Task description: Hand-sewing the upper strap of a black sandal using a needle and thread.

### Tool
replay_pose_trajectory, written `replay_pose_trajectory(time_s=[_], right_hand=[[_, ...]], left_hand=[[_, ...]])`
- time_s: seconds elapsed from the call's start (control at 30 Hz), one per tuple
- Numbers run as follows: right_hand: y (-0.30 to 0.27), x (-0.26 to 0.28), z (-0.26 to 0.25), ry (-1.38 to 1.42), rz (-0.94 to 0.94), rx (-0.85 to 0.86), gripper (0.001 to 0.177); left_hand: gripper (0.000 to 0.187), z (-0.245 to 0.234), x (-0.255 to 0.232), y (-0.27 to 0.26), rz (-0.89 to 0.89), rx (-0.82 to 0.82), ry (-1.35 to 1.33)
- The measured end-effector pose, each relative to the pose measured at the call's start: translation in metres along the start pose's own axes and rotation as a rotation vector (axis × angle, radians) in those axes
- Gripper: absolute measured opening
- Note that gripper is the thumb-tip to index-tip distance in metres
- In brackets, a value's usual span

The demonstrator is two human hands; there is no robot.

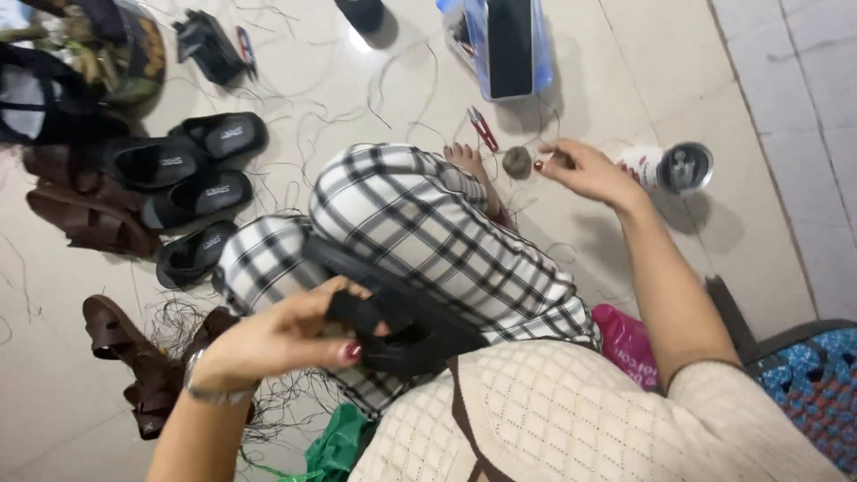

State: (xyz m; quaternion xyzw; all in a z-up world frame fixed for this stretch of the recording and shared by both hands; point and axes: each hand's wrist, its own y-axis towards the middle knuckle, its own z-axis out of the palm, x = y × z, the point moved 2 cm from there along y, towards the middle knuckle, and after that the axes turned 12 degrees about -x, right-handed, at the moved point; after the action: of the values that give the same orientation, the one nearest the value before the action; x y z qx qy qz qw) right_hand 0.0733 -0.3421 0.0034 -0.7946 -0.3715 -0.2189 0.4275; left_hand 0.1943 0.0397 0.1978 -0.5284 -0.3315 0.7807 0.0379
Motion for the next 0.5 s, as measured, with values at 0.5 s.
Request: replay_pose_trajectory(time_s=[0.5], right_hand=[[0.131, -0.122, 0.141, -0.871, 0.191, 0.301, 0.044]], left_hand=[[0.037, -0.258, 0.322, -0.398, 0.671, -0.861, -0.596]])
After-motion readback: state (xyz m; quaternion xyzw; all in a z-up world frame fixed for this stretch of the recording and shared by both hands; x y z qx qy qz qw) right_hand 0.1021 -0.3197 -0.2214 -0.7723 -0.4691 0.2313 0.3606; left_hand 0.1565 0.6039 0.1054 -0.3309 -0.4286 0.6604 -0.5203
